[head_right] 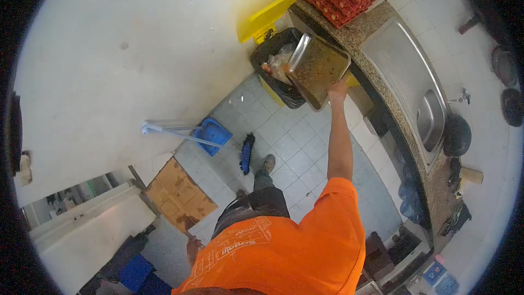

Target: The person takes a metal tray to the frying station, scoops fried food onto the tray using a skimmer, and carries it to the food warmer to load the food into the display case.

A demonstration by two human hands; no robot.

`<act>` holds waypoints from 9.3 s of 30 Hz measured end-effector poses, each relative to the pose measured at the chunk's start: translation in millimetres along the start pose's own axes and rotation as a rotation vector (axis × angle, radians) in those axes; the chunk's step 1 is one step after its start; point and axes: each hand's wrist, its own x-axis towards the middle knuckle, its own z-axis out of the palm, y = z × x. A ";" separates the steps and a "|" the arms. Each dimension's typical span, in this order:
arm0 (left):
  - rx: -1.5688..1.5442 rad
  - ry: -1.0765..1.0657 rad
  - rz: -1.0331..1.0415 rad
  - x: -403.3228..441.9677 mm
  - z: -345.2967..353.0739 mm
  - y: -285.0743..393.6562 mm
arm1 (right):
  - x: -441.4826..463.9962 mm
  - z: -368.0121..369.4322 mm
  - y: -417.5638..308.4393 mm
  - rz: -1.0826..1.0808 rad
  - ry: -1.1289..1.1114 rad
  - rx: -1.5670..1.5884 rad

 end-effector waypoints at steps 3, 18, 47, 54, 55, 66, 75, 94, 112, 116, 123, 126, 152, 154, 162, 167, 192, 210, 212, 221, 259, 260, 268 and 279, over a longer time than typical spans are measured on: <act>0.560 0.155 0.190 -19.3 11.4 -17.8 | -0.3 -27.9 -34.9 -0.022 -0.053 -0.138; 0.588 0.409 0.204 12.9 -103.8 -142.4 | -183.3 20.2 46.9 0.347 0.166 0.337; 1.007 0.962 0.360 31.0 -356.3 354.6 | -742.5 267.9 -660.8 -0.076 -1.759 0.363; 0.552 0.953 -0.208 -23.4 -327.8 295.8 | -788.8 301.1 -884.7 -0.325 -1.671 0.362; 0.531 0.936 -0.193 -12.4 -327.3 318.2 | -791.8 313.1 -911.1 -0.331 -1.627 0.366; 1.098 0.641 0.365 151.0 -385.3 732.6 | -813.8 415.2 -1141.7 -0.158 -1.460 0.369; 0.910 0.906 1.139 76.5 -333.9 1320.4 | -789.9 536.0 -1298.5 0.087 -1.429 0.642; 0.810 0.392 0.000 286.1 -373.1 1466.2 | -830.5 743.5 -1921.0 -0.110 -1.379 0.596; 0.392 0.907 1.082 252.8 -500.2 2230.4 | -911.9 935.2 -2325.6 0.054 -1.440 0.605; 0.274 0.993 0.939 282.2 -500.7 2300.0 | -916.9 1022.7 -2453.8 0.009 -1.416 0.561; -0.435 0.582 0.948 307.5 -462.7 2368.7 | -970.9 1069.2 -2714.3 -0.152 -1.458 0.604; -0.710 0.546 1.102 293.3 -475.0 2425.0 | -1014.7 1095.6 -2826.6 -0.230 -1.584 0.706; -1.560 0.438 1.275 155.0 -647.9 2724.2 | -1270.7 1174.8 -3179.9 -0.442 -1.748 0.486; -1.523 0.415 1.283 149.7 -625.9 2730.3 | -1280.5 1178.3 -3197.1 -0.436 -1.754 0.448; -1.511 0.647 1.396 137.8 -489.9 2793.9 | -1265.0 1277.1 -3268.7 -0.546 -1.927 0.433; -1.659 0.761 1.367 172.5 -357.6 2854.2 | -1242.1 1307.2 -3295.6 -0.647 -2.039 0.389; -0.915 0.818 0.985 340.7 -432.8 3124.3 | -1133.1 1443.1 -3386.1 -0.872 -2.288 0.011; -0.557 1.518 0.711 366.1 -439.1 3225.8 | -1085.5 1435.0 -3464.2 -1.143 -2.303 -0.071; -0.567 1.555 0.714 383.6 -443.4 3230.0 | -1091.3 1437.7 -3474.7 -1.168 -2.342 -0.118; -0.279 1.936 0.675 380.4 -412.4 3272.0 | -1097.6 1427.7 -3505.8 -1.434 -2.319 -0.159; -1.652 0.860 1.487 206.1 -384.8 2852.9 | -1389.6 1146.6 -3211.4 -2.466 -2.111 0.207; -1.660 0.824 1.486 210.4 -390.2 2835.1 | -1426.3 1130.3 -3181.6 -2.636 -1.871 0.428; -1.735 0.583 1.507 226.6 -423.1 2750.0 | -1583.7 1071.6 -3051.9 -2.824 -1.163 -0.064; -1.685 0.652 1.403 216.9 -462.2 2705.2 | -1577.4 1051.7 -3076.0 -2.589 -1.732 0.421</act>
